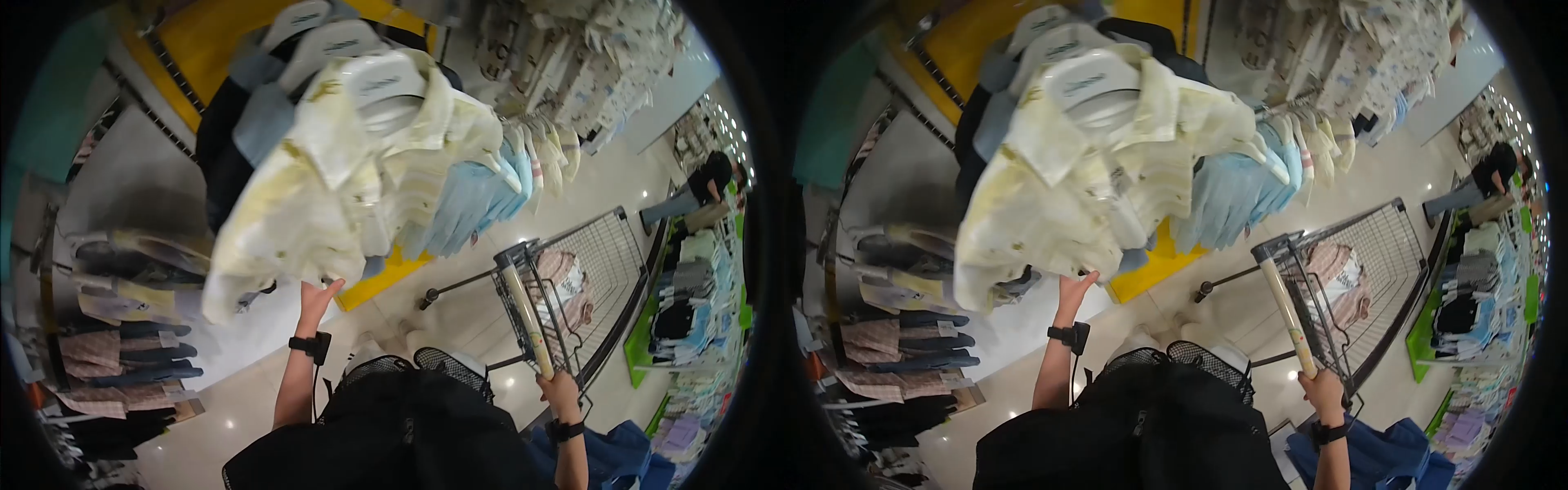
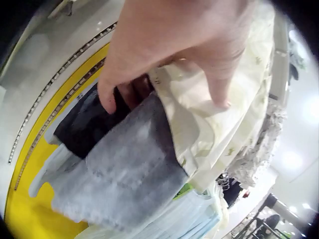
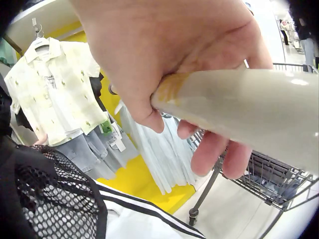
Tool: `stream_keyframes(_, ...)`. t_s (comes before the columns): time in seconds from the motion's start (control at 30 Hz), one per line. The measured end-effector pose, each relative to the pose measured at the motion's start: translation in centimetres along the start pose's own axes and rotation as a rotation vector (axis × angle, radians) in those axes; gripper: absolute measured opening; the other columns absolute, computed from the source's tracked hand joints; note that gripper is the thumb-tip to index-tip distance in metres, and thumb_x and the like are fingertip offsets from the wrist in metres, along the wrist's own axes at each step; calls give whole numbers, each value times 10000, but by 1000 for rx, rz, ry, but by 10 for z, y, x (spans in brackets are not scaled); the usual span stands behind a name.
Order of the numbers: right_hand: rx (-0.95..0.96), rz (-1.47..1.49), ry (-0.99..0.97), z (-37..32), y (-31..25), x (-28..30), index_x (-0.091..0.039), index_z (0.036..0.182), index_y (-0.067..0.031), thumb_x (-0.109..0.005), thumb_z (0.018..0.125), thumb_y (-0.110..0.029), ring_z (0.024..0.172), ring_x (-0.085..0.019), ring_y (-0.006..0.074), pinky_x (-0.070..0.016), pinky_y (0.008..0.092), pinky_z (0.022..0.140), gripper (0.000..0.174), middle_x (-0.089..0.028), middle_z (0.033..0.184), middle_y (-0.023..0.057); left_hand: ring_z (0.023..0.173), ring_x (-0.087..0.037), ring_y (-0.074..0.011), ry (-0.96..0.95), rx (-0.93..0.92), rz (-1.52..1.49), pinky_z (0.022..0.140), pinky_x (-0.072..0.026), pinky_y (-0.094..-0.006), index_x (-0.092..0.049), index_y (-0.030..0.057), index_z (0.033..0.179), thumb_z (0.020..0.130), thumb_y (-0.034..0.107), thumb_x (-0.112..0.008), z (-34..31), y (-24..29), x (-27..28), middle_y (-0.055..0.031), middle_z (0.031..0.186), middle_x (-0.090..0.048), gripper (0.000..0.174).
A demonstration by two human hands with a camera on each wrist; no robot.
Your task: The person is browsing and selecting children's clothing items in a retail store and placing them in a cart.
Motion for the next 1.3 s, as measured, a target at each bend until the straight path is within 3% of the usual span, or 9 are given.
stream_keyframes(0.23, 37, 34, 90, 15, 13, -2, -591, 504, -24, -579, 716, -393, 422, -564, 210, -463, 322, 490, 426, -524, 409, 54, 965, -497, -205, 277, 200, -18, 847, -382, -311, -538, -20, 1019, 771, 67, -555, 8, -143, 27, -87, 1022, -557, 263)
stream_keyframes(0.37, 145, -90, 146, 30, 34, -13, -601, 530, -27, -603, 700, -427, 449, -571, 235, -459, 333, 487, 435, -539, 447, 91, 962, -492, -210, 478, 105, 215, 830, -384, -305, -522, -24, 1047, 796, 113, -489, -6, -99, 32, -83, 1063, -546, 288)
stream_keyframes(0.47, 226, -231, 131, 23, 16, 14, -594, 564, -4, -641, 649, -469, 483, -554, 318, -441, 394, 478, 474, -550, 519, 161, 854, -555, -257, 249, 34, 747, 760, -431, -338, -535, -39, 970, 760, 100, -561, -21, -135, 64, -111, 937, -595, 253)
stream_keyframes(0.63, 904, -83, 483, 35, -63, 110, -587, 694, 4, -639, 699, -314, 587, -551, 276, -421, 363, 514, 323, -545, 606, 119, 827, -574, -210, -183, 425, 467, 742, -446, -314, -518, -13, 966, 666, 57, -665, -66, -124, 1, -101, 865, -599, 341)
stream_keyframes(0.77, 1124, 161, 129, 111, -157, 129, -609, 753, -27, -569, 737, -238, 665, -565, 301, -440, 370, 602, 215, -583, 693, 136, 928, -536, -213, -314, 130, 423, 768, -432, -319, -450, 36, 1099, 661, 96, -691, -50, -67, -91, -108, 1000, -555, 504)
stream_keyframes(0.9, 1188, -216, 91, 182, -246, 69, -552, 971, -25, -653, 632, -241, 826, -568, 315, -459, 383, 706, 415, -600, 869, 147, 981, -508, -236, -310, 69, 390, 827, -405, -331, -369, 15, 1185, 659, 155, -708, -3, -36, -148, -131, 1082, -516, 641)
stream_keyframes(0.97, 1196, -268, 13, 179, -275, 56, -575, 874, -26, -681, 571, -202, 800, -588, 292, -469, 382, 665, 366, -608, 852, 157, 1014, -494, -214, -263, -60, 376, 844, -393, -323, -396, 12, 1170, 655, 169, -720, 11, -25, -165, -119, 1089, -514, 628)
stream_keyframes(1.17, 1370, 1, -282, 188, -333, -11, -554, 1007, -21, -694, 563, -232, 810, -601, 258, -486, 355, 635, 512, -614, 888, 140, 991, -509, -209, -233, -76, 328, 854, -388, -313, -452, -4, 1122, 668, 168, -708, 15, 5, -161, -129, 1045, -540, 549)
stream_keyframes(1.3, 1129, 366, -820, 163, -340, -34, -554, 992, 5, -626, 659, -229, 762, -601, 187, -484, 309, 592, 413, -618, 869, 100, 928, -537, -190, -189, -135, 359, 816, -412, -295, -459, -8, 1118, 680, 145, -695, 7, -3, -145, -117, 1023, -557, 521)
Point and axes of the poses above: each hand's wrist, its own z-axis towards the middle knuckle, its own x-axis out of the back of the hand, y = z × x, the point moved 1 cm from there along z, towards the middle knuckle
